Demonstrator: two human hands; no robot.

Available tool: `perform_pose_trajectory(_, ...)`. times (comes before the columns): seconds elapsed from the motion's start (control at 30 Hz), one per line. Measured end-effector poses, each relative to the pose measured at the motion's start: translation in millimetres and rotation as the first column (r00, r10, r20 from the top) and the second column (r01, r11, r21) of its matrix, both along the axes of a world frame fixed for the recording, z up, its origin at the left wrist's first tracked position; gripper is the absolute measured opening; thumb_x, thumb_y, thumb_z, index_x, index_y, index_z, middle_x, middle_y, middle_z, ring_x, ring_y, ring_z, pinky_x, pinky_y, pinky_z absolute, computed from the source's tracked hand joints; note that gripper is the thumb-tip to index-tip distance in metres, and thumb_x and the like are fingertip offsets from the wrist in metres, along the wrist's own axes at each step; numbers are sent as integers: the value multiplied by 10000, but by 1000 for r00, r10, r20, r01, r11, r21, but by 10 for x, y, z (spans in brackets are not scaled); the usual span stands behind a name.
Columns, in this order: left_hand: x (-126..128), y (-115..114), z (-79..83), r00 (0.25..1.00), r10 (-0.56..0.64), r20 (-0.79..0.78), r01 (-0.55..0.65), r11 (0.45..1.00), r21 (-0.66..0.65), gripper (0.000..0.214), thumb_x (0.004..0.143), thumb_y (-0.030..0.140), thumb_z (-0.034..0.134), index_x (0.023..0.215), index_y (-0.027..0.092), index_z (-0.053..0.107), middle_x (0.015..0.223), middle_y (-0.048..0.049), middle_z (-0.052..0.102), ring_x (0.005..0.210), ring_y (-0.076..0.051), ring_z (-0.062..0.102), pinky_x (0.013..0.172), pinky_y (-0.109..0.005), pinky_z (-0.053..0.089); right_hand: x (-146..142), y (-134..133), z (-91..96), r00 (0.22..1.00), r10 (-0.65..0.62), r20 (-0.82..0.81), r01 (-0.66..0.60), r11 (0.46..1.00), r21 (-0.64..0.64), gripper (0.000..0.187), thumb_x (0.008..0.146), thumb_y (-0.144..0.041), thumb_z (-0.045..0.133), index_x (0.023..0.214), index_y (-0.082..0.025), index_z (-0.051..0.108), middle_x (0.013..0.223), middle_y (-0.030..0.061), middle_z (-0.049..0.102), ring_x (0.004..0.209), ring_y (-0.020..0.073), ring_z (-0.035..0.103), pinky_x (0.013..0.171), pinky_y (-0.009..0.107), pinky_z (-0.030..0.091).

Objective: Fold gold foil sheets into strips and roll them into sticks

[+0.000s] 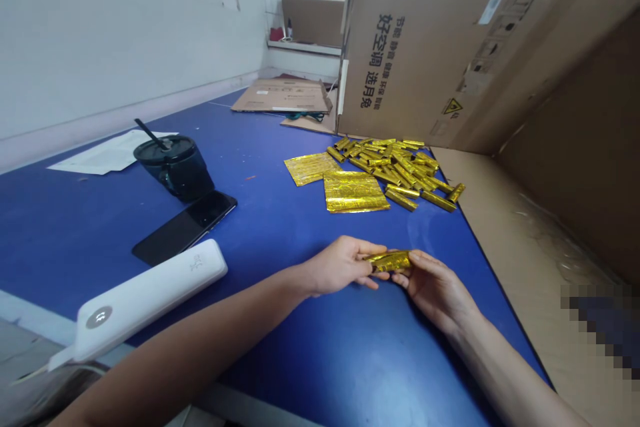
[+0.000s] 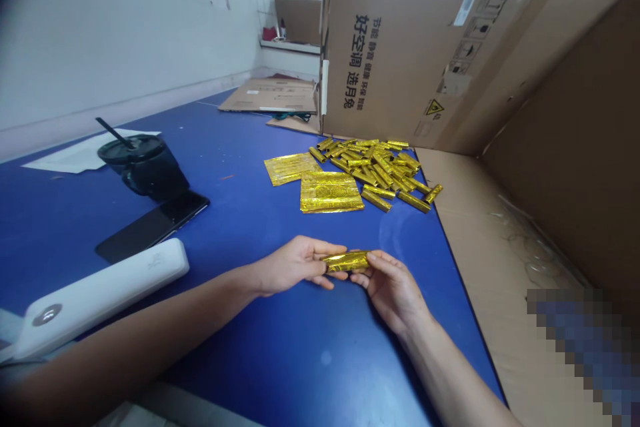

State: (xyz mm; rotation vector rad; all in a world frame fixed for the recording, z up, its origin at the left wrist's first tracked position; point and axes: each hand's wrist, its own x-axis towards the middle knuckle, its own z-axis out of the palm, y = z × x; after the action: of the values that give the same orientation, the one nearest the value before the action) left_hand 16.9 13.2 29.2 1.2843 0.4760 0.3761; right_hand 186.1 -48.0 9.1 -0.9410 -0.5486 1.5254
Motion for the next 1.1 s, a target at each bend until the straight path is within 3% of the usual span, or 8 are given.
perform_pose_trajectory(0.13,44,-62,-87,994,109,-31,-101,976,195,426,743,90,430,1162,153,481,1073,-65,572,877,-156,568,696,-257,483,-21,0,-7,998,-36,55,37,999,-12,68,623,-208,681,652,-156,648,618,34,669,567,135,606,578,242,481)
perform_pose_trajectory(0.27,45,-103,-134,988,152,-34,-127,911,393,406,740,105,434,1132,173,512,1022,-23,601,818,-152,579,708,-259,468,-50,-1,-33,992,-91,88,92,996,-12,97,608,-211,700,657,-145,649,582,23,657,523,110,587,535,210,482)
perform_pose_trajectory(0.47,22,-147,-39,991,137,4,-121,858,500,377,765,118,428,1123,194,520,1014,10,610,895,-132,564,801,-243,430,-61,-2,-45,991,-96,96,96,995,1,92,618,-208,693,651,-136,647,544,16,638,502,102,571,525,202,479)
perform_pose_trajectory(0.53,10,-157,-1,985,172,22,-154,810,566,366,761,118,444,1108,194,533,1021,0,606,899,-127,560,807,-236,426,-60,-2,-42,991,-93,98,93,996,1,90,623,-207,688,651,-132,646,539,19,637,499,104,571,520,204,479)
perform_pose_trajectory(0.63,-9,-167,24,969,246,33,-198,687,699,311,755,122,467,1038,186,579,987,-19,610,890,-128,552,806,-232,420,-60,-4,-46,990,-100,104,100,995,-1,81,631,-201,677,649,-129,644,541,26,642,488,107,571,497,201,475)
perform_pose_trajectory(0.7,-15,-173,19,963,267,40,-209,646,734,276,759,122,466,995,175,598,955,-25,614,877,-123,551,797,-222,420,-62,-8,-54,988,-111,111,113,994,-5,73,634,-195,672,641,-130,640,530,26,641,467,104,566,475,194,468)
perform_pose_trajectory(0.9,3,-201,-14,961,274,29,-207,649,732,236,750,172,483,952,162,605,917,-34,613,790,-117,564,707,-209,447,-79,-11,-62,981,-141,132,143,990,-5,91,633,-195,666,598,-130,614,479,25,621,429,107,553,450,199,458)
perform_pose_trajectory(1.1,39,-216,-72,944,328,-26,-243,747,619,254,748,176,471,977,154,580,889,-27,628,759,-120,576,700,-220,452,-100,-19,-46,972,-177,157,178,984,3,110,616,-205,682,602,-132,600,512,28,636,435,115,563,455,214,465)
